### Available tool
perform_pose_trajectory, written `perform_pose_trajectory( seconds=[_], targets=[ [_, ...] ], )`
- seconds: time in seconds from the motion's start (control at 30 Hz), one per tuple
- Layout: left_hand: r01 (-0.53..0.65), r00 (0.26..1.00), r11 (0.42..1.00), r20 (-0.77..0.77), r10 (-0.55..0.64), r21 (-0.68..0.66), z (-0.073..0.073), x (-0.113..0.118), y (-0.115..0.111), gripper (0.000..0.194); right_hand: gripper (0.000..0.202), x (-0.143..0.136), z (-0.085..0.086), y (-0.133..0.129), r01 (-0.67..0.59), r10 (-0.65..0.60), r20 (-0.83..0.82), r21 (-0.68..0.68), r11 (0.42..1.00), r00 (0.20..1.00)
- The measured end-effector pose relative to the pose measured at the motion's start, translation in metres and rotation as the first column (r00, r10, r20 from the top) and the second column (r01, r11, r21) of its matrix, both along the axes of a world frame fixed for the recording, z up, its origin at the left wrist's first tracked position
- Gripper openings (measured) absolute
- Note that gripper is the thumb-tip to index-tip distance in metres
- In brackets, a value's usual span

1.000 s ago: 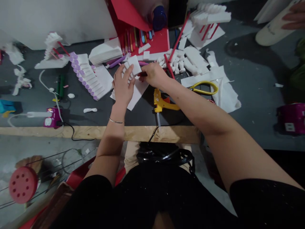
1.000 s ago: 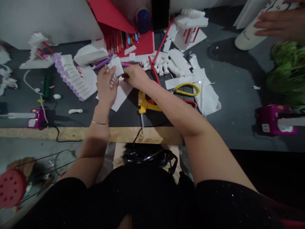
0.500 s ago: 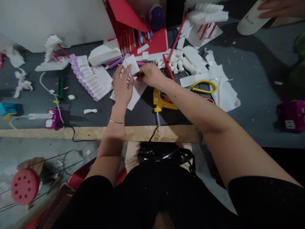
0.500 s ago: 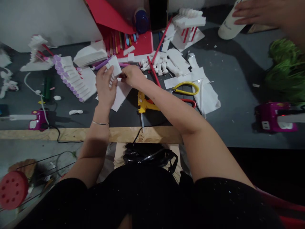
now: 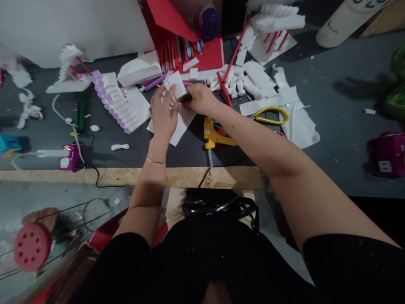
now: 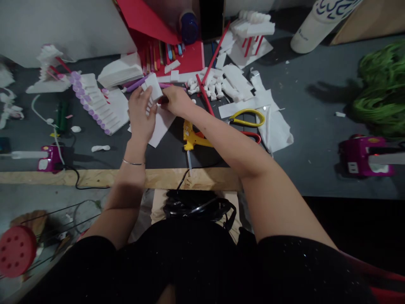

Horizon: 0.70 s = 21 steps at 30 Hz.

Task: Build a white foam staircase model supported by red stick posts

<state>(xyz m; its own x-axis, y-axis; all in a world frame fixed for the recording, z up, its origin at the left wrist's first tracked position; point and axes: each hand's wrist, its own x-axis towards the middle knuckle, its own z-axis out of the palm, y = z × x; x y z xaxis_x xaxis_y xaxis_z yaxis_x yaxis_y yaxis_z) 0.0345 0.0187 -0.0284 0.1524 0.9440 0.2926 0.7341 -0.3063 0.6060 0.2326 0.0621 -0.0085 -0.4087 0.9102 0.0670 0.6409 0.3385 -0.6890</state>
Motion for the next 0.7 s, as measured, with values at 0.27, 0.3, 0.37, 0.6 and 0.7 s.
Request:
perform_pose_trajectory(
  seconds=[0.27,0.3,0.37,0.6,0.7],
  targets=[
    [-0.029,0.993,0.999,-0.115,0.033,0.040,0.005,0.009,-0.005,0.085,0.022,0.000,0.006,-0.006,0.052,-0.052,0.042,0.002,0.999,0.998],
    [-0.040,0.992,0.999,-0.118,0.044,0.036,0.007,0.008,-0.005,0.087,0.022,-0.001,0.007,-0.006,0.051,-0.051,0.045,-0.006,0.999,0.998],
    [-0.065,0.991,0.998,-0.118,0.066,0.015,0.012,0.002,-0.005,0.092,0.022,-0.001,0.008,-0.007,0.055,-0.053,0.045,-0.029,0.998,0.998],
    [-0.109,0.992,0.994,-0.059,0.110,0.032,0.030,-0.051,-0.015,0.101,0.020,0.000,0.003,-0.005,0.041,-0.042,-0.012,-0.066,0.997,0.999],
    [-0.088,0.994,0.996,-0.070,0.088,-0.009,0.023,-0.053,-0.028,0.099,0.021,0.003,0.003,-0.005,0.019,-0.019,-0.007,-0.046,0.999,1.000]
  ],
)
